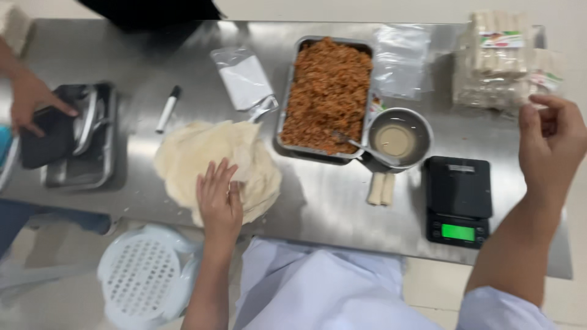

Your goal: The person places spring rolls into a plastic bag, seals the bag with a sticker, and then prepares a new spring roll by placing filling on a wrapper and rolling it by hand.

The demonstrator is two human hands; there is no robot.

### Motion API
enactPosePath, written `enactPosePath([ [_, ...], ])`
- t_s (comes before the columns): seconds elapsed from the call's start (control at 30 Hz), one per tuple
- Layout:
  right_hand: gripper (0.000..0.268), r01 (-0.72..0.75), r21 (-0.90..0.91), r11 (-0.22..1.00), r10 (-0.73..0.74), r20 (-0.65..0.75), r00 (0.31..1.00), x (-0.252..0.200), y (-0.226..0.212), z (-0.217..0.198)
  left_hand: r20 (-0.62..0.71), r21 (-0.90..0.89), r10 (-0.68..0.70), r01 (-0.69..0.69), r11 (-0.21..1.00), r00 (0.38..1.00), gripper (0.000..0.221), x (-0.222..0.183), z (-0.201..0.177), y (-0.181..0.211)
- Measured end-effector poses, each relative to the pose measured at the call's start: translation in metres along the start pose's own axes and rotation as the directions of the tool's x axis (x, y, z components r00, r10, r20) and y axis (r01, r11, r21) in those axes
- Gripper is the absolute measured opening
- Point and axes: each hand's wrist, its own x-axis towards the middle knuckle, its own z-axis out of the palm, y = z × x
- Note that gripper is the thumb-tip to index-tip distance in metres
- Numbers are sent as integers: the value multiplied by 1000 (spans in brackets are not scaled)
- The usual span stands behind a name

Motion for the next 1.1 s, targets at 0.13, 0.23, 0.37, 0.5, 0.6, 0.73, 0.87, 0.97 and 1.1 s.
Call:
enactPosePath([
  [0.13,22,119,150,981,-154,246,957,-30,-115,48,149,-645,-359,366,671,921,47,9,-30,-15],
  [0.23,82,24,357,934,-203,475,856,-47,-182,109,429,-866,-428,497,56,795,34,-11,-10,-53],
  [0.37,87,-211,565,798,-241,619,748,-63,-203,155,690,-712,-198,602,-361,696,31,15,-8,9],
  [0.5,18,-114,591,798,-204,444,873,-78,-176,142,577,-811,-94,583,59,812,40,-26,71,-60],
  [0.6,15,33,468,883,-246,403,881,-94,-195,95,384,-772,386,62,633,839,39,30,-51,70],
  [0.73,31,7,189,982,-129,640,758,-142,-143,85,624,-640,553,-45,767,551,39,-19,-12,47],
  [0.87,38,-117,-184,976,185,419,889,-188,-53,114,691,-455,410,-83,887,596,31,-51,45,42],
  [0.97,61,-190,-348,918,283,238,929,-177,-59,148,540,-346,237,-44,937,808,33,-33,77,73],
  [1.1,61,-168,-528,833,281,142,949,-179,-62,182,518,-21,-49,70,997,854,77,-27,124,65],
])
